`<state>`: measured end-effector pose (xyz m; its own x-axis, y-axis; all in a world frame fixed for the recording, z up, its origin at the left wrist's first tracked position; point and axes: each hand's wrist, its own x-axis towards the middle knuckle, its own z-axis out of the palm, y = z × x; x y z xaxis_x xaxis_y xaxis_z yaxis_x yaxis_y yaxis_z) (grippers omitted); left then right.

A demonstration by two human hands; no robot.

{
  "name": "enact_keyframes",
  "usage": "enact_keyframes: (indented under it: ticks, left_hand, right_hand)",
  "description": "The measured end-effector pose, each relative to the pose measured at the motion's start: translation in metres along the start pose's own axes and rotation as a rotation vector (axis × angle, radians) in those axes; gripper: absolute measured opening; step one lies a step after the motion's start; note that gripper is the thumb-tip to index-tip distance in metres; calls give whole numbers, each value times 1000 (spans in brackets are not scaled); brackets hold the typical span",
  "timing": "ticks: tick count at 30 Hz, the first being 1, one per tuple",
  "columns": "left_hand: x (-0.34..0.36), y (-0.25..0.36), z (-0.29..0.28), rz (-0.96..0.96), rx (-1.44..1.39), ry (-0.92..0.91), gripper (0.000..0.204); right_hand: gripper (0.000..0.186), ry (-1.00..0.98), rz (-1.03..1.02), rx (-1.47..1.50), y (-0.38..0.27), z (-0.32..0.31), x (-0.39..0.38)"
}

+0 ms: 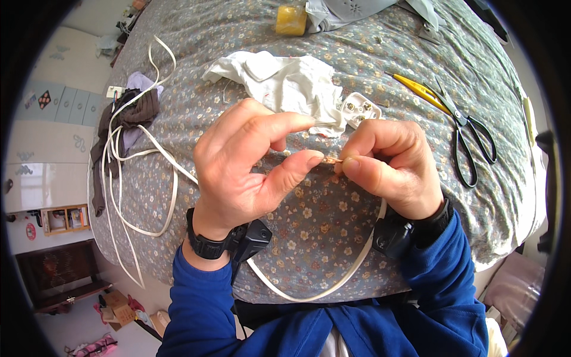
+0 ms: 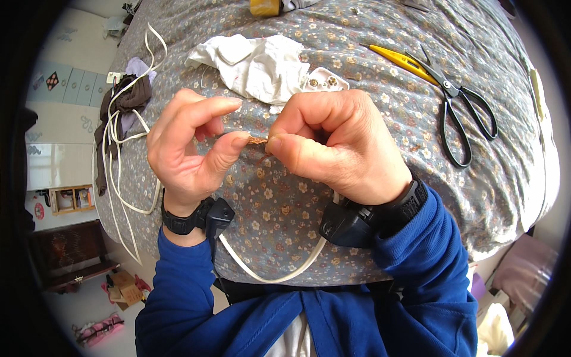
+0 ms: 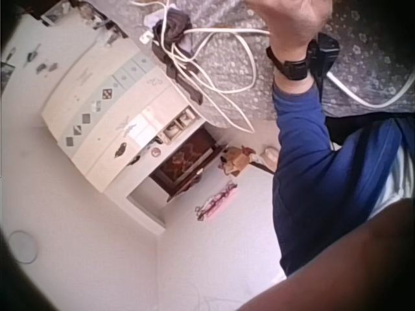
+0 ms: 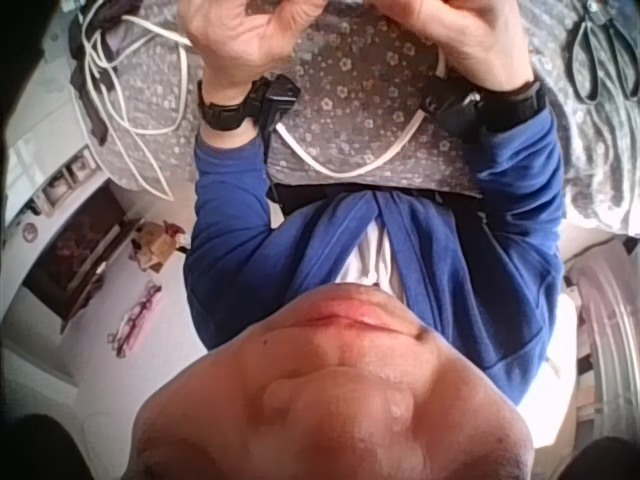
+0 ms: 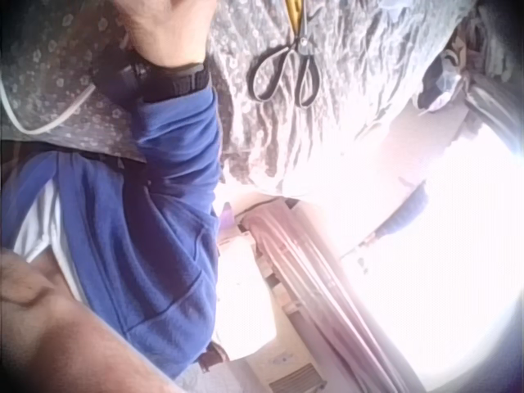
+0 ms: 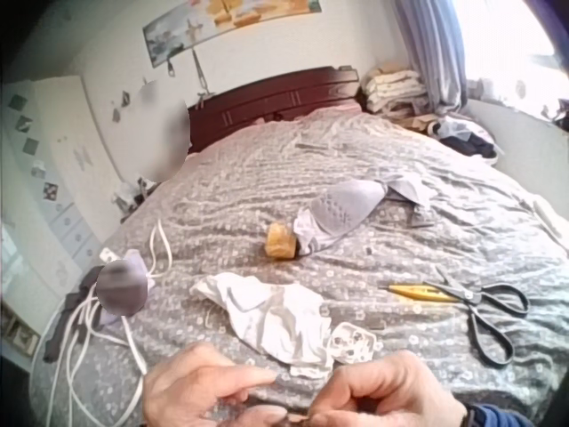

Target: The person strips the ends of a white power cord, twists the exposed conductors, and inserts them into the terminals of a three-prong plug. They then use a yellow screwdriver to tighten the terminal screws to secure the wires.

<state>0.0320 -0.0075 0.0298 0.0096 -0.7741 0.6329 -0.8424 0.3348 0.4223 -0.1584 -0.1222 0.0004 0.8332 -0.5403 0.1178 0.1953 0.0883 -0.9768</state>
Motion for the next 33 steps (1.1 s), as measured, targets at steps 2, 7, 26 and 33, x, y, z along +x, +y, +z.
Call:
enact_keyframes:
  ticks: [2, 7, 26, 33]
  left_hand:
    - [2, -7, 2, 198, -10, 52, 24]
    - [-3, -9, 6, 320, -45, 98, 34]
    - [-3, 6, 2, -139, -220, -115, 10]
    - [-5, 10, -5, -822, -901, -278, 10]
  right_hand:
    - [12, -68, 79, 144, 0, -2, 2]
    - [14, -150, 181, 212, -3, -9, 4]
    - [7, 58, -313, -488, 0, 4, 3]
    - [22, 97, -878, -970, 6, 7, 8]
